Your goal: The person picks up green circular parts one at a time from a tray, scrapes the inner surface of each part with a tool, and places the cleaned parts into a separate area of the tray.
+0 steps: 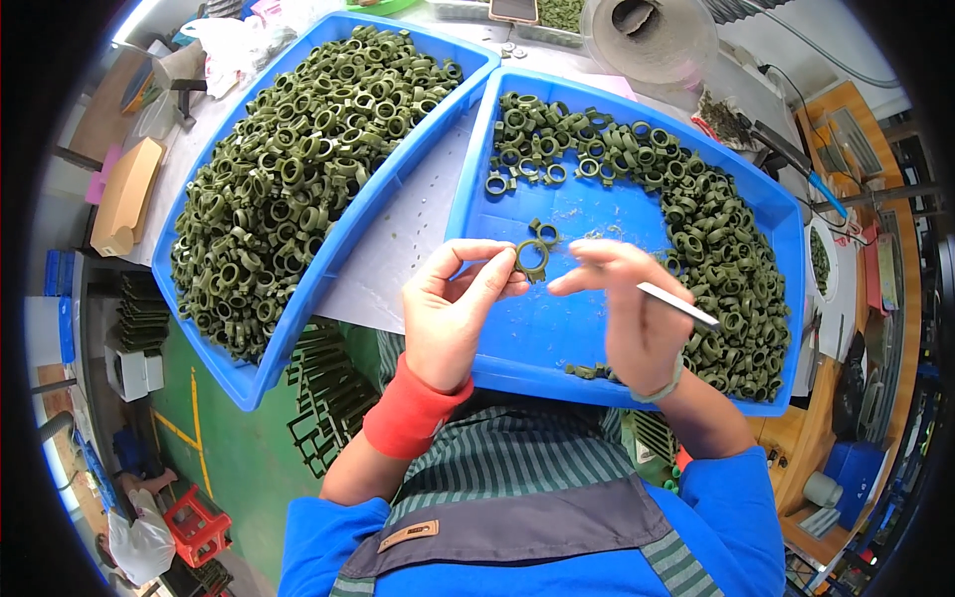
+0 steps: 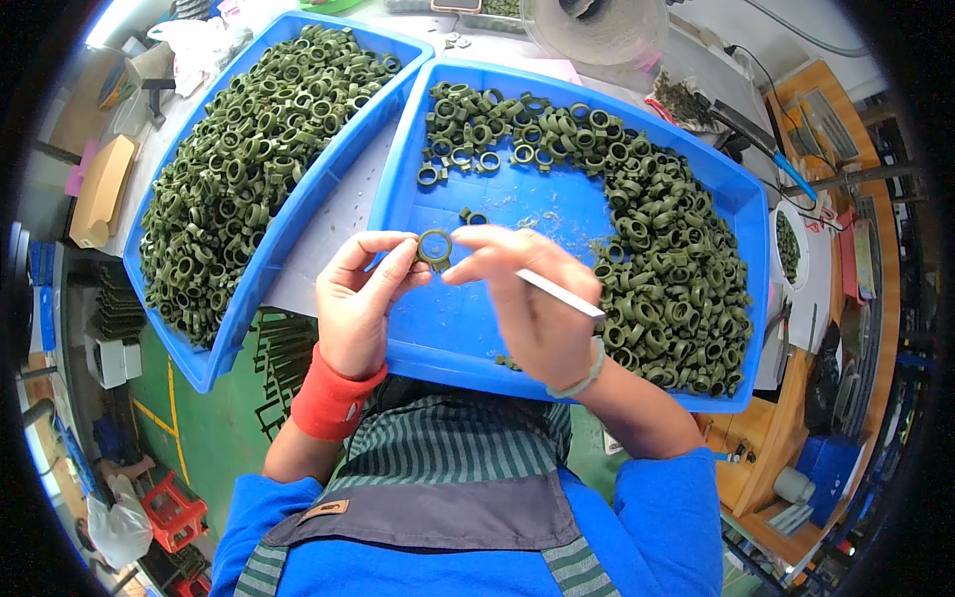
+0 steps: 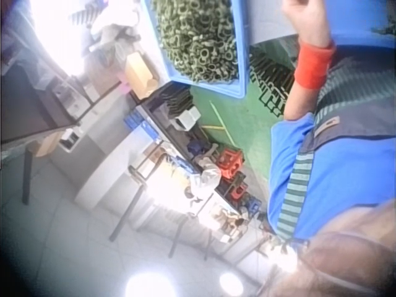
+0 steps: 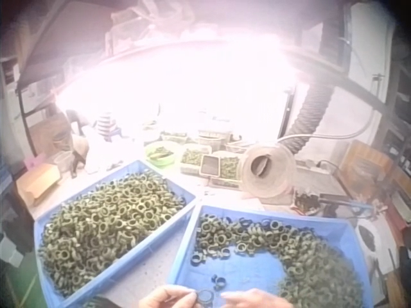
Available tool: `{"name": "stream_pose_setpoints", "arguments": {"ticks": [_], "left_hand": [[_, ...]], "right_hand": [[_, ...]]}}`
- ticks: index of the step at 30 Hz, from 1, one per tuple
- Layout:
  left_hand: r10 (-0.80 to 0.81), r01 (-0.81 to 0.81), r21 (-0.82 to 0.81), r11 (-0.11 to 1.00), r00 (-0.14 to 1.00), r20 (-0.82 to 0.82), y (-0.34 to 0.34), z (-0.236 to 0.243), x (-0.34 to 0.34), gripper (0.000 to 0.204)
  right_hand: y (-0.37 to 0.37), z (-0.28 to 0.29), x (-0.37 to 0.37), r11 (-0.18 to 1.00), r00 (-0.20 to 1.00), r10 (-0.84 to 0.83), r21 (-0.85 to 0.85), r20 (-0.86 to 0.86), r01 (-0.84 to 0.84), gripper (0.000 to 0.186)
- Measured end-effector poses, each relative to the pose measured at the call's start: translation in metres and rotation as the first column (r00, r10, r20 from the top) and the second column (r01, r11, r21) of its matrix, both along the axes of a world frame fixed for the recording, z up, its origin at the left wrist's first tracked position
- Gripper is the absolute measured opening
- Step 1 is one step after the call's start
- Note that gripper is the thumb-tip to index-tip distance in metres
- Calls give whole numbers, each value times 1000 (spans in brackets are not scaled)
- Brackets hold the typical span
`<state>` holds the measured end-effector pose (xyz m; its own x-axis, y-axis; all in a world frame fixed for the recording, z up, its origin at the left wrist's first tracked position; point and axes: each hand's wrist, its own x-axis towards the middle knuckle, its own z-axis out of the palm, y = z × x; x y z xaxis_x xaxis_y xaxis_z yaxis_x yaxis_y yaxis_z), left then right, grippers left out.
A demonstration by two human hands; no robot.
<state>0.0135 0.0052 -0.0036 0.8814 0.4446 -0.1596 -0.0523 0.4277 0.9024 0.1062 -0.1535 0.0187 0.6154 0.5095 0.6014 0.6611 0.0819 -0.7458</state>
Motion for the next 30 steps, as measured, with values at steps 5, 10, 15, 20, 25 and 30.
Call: {"name": "stream_pose_setpoints", "arguments": {"ticks": [5,10,15,20,25,30], "left_hand": [[-23,23,-13,1000,998,55,2,-5,-3,17],[-56,45,79,996,988,145,3,-7,-3,19],[-56,20,162,987,974,218,4,-7,-3,26],[-76,-1,277,961,961,265,0,-6,-2,29],[-86,13,312,950,971,221,5,-12,-4,29],[-85,56,174,983,982,166,5,-11,-3,30]], "right_hand": [[5,1,4,984,963,-153,-120,-224,128,15],[2,-7,3,978,927,36,-179,-374,-111,22],[3,0,3,986,843,49,-107,-535,-126,26],[2,-3,4,983,693,134,9,-709,-181,30],[2,-4,3,983,716,116,-26,-689,-184,29],[3,-5,2,984,748,131,-6,-651,-178,29]]}}
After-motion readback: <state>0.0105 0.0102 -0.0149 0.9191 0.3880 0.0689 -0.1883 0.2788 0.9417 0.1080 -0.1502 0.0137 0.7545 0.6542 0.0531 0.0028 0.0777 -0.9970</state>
